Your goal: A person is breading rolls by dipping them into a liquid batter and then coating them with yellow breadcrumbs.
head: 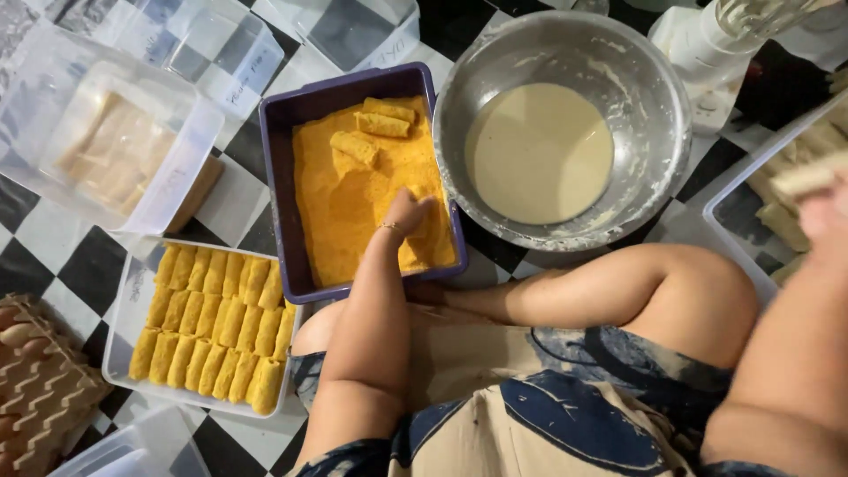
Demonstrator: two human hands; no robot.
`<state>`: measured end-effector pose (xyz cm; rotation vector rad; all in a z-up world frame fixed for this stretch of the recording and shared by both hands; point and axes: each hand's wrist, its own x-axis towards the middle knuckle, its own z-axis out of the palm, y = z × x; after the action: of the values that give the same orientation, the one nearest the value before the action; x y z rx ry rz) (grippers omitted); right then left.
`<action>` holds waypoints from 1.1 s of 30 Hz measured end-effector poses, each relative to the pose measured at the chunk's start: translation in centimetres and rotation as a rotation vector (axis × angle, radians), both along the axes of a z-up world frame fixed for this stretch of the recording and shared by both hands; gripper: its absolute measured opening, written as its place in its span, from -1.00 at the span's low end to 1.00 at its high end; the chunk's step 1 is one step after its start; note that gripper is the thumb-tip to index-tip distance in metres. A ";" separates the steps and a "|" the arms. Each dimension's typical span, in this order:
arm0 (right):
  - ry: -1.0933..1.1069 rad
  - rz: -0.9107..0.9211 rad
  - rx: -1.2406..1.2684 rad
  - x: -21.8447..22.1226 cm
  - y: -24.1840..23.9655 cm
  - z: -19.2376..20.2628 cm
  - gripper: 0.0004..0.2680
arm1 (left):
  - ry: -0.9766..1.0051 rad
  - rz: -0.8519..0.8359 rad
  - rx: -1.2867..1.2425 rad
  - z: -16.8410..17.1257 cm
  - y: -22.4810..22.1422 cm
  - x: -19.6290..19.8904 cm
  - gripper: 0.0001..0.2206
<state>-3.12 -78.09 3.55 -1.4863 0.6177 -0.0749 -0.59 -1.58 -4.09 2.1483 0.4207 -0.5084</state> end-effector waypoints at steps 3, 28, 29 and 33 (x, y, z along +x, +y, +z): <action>-0.057 0.090 0.074 7.2 16.9 5.0 -0.77 | 0.004 0.042 -0.063 3.6 -0.3 -0.7 -0.49; 0.269 0.220 0.415 12.9 38.2 1.8 -0.76 | -0.519 0.427 -0.008 3.6 0.0 1.1 -0.81; 0.267 0.222 0.412 12.7 37.8 1.3 -0.76 | -0.522 0.429 -0.010 2.6 0.1 1.0 -0.81; 0.316 0.420 0.360 11.4 37.9 1.1 -0.78 | -0.050 0.116 0.380 2.8 0.0 0.1 -0.61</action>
<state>8.25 -40.18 4.61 -1.2543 0.5242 0.5777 -0.45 -1.60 -1.27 2.4751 0.6525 -0.3262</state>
